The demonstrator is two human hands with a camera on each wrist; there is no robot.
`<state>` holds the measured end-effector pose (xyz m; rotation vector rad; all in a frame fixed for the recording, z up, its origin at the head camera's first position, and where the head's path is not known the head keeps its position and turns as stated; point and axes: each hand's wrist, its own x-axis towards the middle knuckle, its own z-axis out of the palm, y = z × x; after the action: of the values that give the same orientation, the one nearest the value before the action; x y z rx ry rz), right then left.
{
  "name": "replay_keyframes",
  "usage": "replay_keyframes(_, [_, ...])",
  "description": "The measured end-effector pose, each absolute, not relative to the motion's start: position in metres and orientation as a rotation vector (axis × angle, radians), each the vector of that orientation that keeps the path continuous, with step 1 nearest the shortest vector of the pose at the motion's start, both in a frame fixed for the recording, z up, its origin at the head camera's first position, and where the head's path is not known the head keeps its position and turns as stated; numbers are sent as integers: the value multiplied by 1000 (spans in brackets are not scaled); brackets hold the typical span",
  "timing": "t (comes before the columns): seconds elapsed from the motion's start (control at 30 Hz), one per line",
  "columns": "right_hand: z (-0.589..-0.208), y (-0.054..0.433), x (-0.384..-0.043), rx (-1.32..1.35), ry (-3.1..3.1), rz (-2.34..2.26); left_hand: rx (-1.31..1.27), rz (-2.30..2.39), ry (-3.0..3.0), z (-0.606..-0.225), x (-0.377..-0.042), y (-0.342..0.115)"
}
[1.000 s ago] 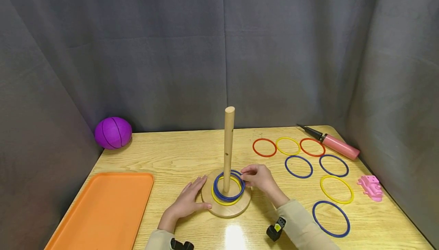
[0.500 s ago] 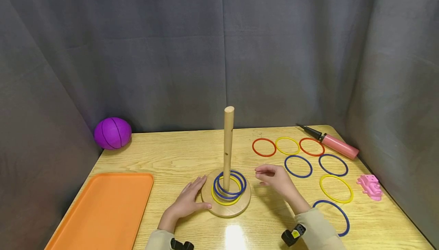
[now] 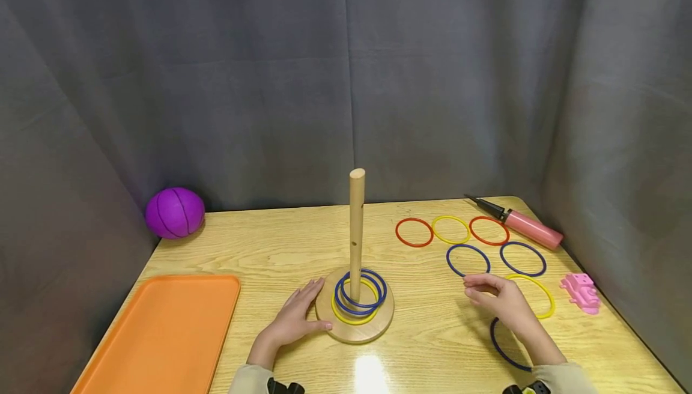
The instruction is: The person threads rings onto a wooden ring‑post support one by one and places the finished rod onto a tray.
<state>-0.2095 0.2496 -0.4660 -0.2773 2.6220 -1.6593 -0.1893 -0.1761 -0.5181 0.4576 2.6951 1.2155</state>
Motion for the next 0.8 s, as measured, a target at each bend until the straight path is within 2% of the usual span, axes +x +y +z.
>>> replay_keyframes(0.23, [-479, 291, -192, -230, 2888, -1461, 459, 1204, 2707, -519, -189, -177])
replay_keyframes(0.47, [-483, 326, -178, 6, 3060, -1207, 462, 1204, 2711, -518, -190, -177])
replay_keyframes(0.8, [-486, 348, -173, 133, 2945, -1011, 465, 1200, 2719, -520, -190, -177])
